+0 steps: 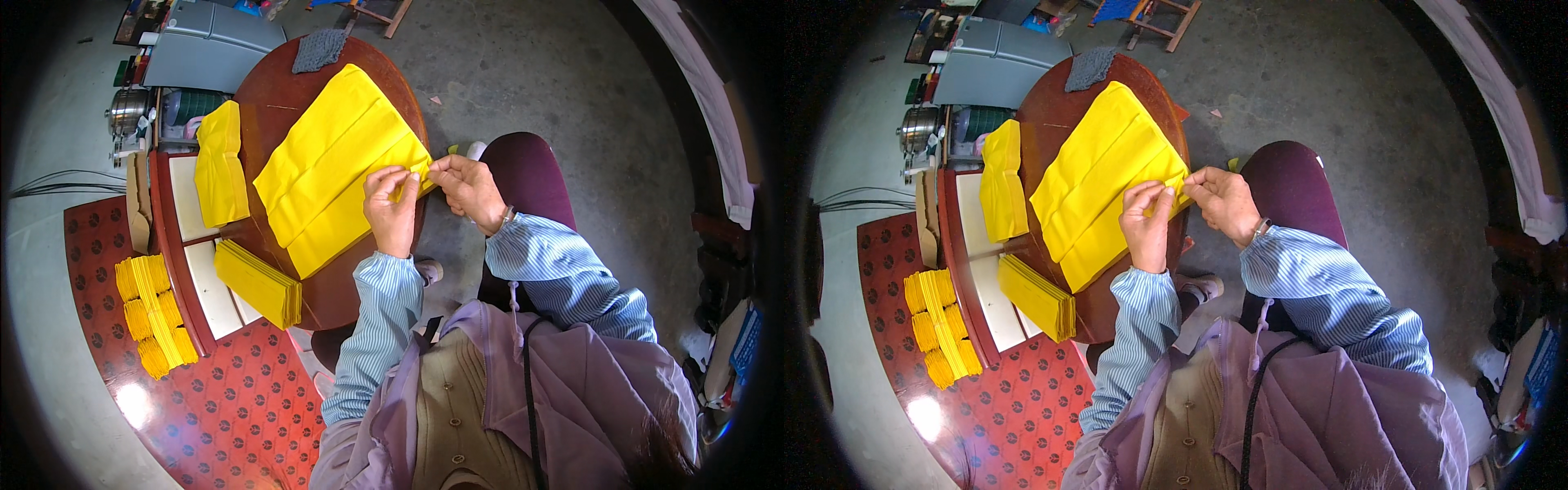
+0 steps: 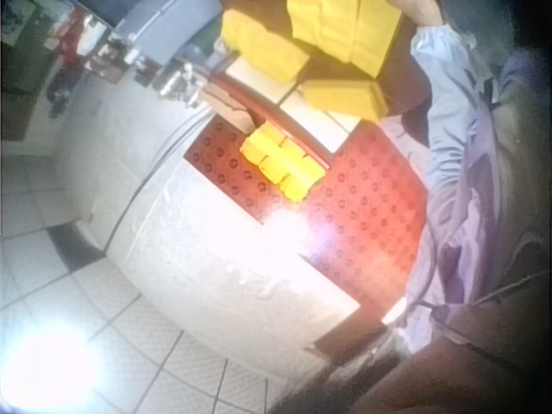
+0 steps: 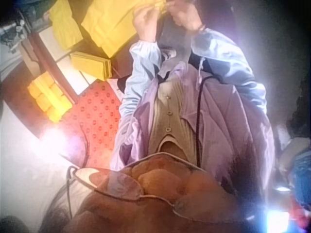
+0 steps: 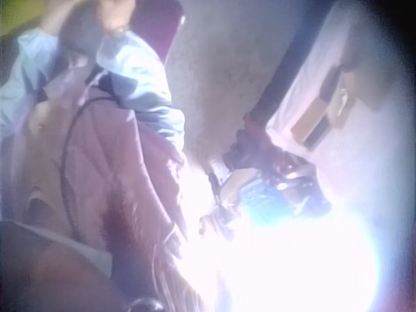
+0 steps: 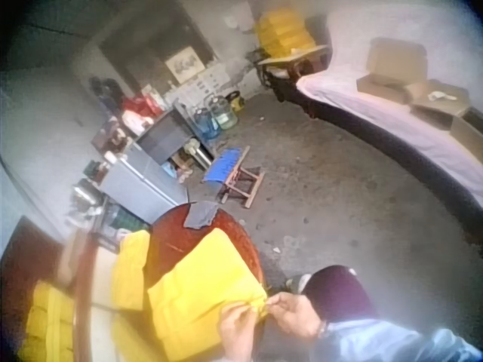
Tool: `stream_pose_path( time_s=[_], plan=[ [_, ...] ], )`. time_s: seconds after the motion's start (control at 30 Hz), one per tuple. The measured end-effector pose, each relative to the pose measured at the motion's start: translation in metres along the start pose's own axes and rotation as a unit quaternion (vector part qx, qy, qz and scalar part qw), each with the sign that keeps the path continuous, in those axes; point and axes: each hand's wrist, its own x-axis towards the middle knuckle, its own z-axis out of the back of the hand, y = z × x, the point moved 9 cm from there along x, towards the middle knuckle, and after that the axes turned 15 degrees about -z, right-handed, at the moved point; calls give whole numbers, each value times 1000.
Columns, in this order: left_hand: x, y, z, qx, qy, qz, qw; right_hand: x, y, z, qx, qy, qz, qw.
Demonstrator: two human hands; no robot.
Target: The person folds yellow fabric pieces on a round wooden table, aligning edges and pressing folds flat. They repeatedly pick up, fold, and stack the fabric, handling each piece one at a time.
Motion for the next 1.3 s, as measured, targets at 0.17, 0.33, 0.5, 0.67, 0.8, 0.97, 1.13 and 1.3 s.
stream_pose_path(
  time_s=[0.17, 0.33, 0.5, 0.67, 0.8, 0.97, 1.13, 1.3],
  plan=[
    [0, -1, 0, -2, 0, -7, 1000, -2, 2, 2, -19, -21, -1, 1000],
    [0, -3, 0, -5, -2, -4, 1000, -4, 10, 2, -69, -50, 56, 995],
    [0, 0, 0, -25, -10, 12, 1000, -2, 6, 7, -93, -77, 63, 991],
    [1, 0, 0, -13, -8, 3, 1000, -5, 11, 8, -155, -108, 109, 976],
    [1, -1, -1, -16, -11, 4, 1000, -5, 14, 6, -157, -101, 113, 976],
    [2, -5, -1, 6, 2, -8, 1000, -4, 12, 6, -149, -103, 102, 978],
    [1, -2, -2, -12, -10, 1, 1000, -3, 10, 10, -188, -132, 122, 966],
    [0, 1, -3, -11, -7, 10, 1000, -9, 18, 11, -235, -171, 179, 940]
  ],
)
